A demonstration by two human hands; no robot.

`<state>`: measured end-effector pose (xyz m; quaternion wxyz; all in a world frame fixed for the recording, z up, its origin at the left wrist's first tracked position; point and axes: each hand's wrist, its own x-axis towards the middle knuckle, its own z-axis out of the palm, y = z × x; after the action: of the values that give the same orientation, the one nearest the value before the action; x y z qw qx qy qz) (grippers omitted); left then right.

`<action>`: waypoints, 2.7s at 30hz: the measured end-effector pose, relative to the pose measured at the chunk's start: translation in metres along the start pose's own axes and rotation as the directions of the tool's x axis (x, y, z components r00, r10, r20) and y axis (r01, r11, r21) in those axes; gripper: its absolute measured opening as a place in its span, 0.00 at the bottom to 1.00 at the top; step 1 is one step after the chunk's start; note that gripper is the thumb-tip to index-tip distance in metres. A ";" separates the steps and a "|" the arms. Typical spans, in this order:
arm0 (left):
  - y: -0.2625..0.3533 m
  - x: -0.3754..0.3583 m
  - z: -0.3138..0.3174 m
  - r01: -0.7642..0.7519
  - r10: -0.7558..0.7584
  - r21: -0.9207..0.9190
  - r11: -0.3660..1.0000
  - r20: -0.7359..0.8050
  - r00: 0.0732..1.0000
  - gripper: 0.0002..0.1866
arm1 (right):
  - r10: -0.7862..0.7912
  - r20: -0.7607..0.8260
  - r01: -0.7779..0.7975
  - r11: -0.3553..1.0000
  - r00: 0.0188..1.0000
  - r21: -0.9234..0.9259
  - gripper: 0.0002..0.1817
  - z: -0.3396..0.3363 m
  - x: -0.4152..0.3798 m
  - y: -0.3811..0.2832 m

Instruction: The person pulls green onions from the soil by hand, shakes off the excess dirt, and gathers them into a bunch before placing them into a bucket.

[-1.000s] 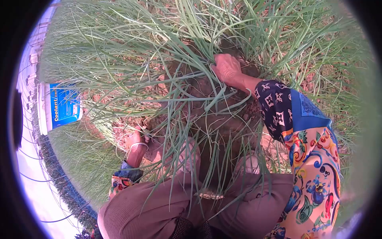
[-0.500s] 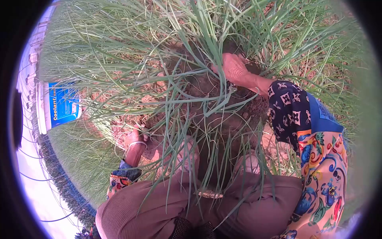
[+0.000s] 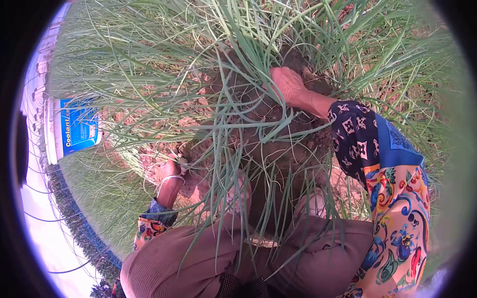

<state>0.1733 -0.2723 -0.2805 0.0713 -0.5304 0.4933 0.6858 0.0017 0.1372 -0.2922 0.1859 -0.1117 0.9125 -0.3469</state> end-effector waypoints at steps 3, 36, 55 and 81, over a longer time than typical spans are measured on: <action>0.000 0.000 0.000 0.003 -0.003 -0.006 1.000 -0.005 1.000 0.11 | 0.001 -0.033 -0.001 1.000 0.999 0.014 0.16 0.001 0.000 -0.001; 0.000 0.006 -0.010 -0.006 0.006 -0.024 1.000 -0.004 1.000 0.11 | 0.231 -0.221 -0.159 0.941 0.948 0.300 0.16 0.009 -0.022 0.018; 0.000 0.004 -0.002 0.006 -0.006 -0.024 1.000 0.013 1.000 0.12 | 0.235 -0.211 -0.143 0.915 0.949 0.378 0.16 -0.021 -0.025 0.008; 0.018 -0.074 0.067 -0.609 0.555 0.076 0.790 0.334 0.762 0.11 | 0.131 -0.256 0.000 0.890 0.958 0.456 0.14 -0.022 -0.019 -0.081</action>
<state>0.1501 -0.1990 -0.2139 -0.0260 -0.2334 0.6773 0.6972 0.0155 0.0966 -0.2179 0.0878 0.0156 0.8273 -0.5546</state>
